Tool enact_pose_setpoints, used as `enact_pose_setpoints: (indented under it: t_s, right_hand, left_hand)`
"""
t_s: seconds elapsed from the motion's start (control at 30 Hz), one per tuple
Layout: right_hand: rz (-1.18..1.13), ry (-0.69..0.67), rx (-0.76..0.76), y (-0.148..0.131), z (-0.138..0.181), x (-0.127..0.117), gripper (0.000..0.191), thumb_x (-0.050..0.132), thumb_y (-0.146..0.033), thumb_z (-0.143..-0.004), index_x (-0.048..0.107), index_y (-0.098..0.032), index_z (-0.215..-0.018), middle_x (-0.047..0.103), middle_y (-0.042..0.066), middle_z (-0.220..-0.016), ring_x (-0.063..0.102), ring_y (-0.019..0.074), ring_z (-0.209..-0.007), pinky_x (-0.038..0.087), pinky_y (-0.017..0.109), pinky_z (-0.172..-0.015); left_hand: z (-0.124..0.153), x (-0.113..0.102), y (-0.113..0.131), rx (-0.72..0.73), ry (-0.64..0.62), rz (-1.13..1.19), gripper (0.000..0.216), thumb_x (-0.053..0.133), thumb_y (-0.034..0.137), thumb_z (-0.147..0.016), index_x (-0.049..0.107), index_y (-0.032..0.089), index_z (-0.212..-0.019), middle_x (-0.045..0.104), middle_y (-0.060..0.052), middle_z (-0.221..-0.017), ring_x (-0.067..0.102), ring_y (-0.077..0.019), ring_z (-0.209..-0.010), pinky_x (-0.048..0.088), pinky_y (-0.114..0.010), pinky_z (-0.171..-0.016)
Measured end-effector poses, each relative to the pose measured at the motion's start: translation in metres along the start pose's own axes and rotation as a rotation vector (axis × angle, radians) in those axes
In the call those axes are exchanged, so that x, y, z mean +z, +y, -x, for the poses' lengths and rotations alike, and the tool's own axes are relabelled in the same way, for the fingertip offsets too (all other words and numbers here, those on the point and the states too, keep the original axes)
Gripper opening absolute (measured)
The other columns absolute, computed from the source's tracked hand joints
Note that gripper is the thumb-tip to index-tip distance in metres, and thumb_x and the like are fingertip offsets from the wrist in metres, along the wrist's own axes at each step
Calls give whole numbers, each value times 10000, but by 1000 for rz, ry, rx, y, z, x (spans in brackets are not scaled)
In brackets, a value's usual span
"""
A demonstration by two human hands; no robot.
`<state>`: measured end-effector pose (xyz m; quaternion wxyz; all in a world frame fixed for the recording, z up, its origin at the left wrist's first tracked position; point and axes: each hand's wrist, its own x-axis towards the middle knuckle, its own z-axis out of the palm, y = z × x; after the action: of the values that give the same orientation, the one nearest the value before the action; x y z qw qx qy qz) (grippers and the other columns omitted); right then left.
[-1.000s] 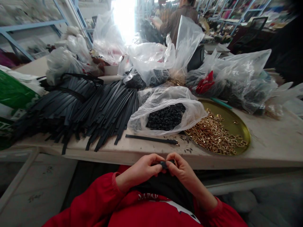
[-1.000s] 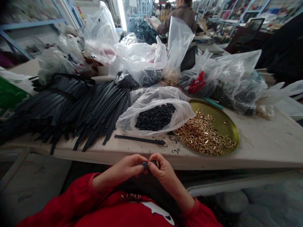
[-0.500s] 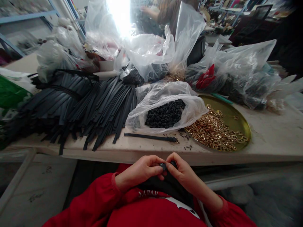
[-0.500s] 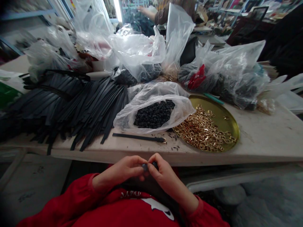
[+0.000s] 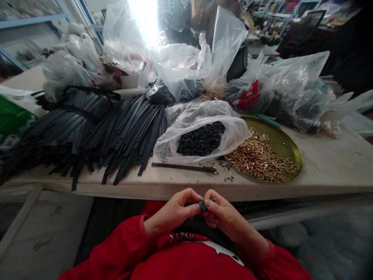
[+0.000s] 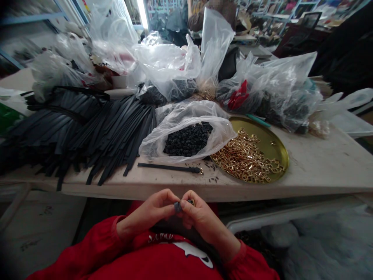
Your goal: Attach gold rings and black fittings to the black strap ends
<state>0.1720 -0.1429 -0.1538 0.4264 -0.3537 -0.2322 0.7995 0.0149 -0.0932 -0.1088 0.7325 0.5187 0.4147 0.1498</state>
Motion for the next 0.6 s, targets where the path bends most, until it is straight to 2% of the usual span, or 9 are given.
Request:
enact_pose_setpoints:
  t_s: [0.13, 0.23, 0.33, 0.5, 0.6]
  right_hand:
    - [607, 197, -197, 1, 1, -4, 285, 482, -457, -809, 417, -180, -788, 473, -24, -642, 404, 85, -568, 323, 227, -524]
    - [821, 204, -278, 1, 2, -5, 266, 452, -430, -828, 455, -171, -767, 477, 0, -698, 430, 108, -661, 358, 247, -616]
    - [779, 155, -268, 0, 3, -7, 258, 436, -418, -844, 451, -168, -782, 503, 7, -709, 443, 105, -670, 364, 245, -628]
    - [449, 34, -108, 2, 3, -10, 288, 467, -450, -828, 385, -174, -826, 457, -45, -599, 347, 60, -509, 275, 203, -474]
    - [327, 2, -50, 2, 3, -8, 296, 469, -452, -825, 342, -185, -808, 445, -62, -576, 305, 48, -457, 226, 191, -431]
  left_hand:
    - [-4, -5, -1, -94, -39, -90, 262, 585, 360, -766, 531, 120, -856, 622, -18, -765, 497, -81, -631, 346, -180, -556]
    - [-5, -8, 2, -135, -138, -314, 303, 473, 409, -822, 548, 118, -788, 540, 25, -622, 404, -60, -527, 289, -175, -485]
    - [-5, -10, 4, -162, -179, -433, 374, 422, 451, -830, 566, 114, -758, 435, 41, -590, 359, -61, -526, 260, -175, -464]
    - [-3, -10, 7, -244, -255, -220, 417, 433, 519, -808, 551, 119, -822, 324, 60, -563, 250, -58, -486, 160, -190, -416]
    - [-3, -10, 7, -232, -254, -206, 408, 468, 518, -793, 543, 117, -810, 330, 57, -575, 246, -58, -500, 164, -185, -422]
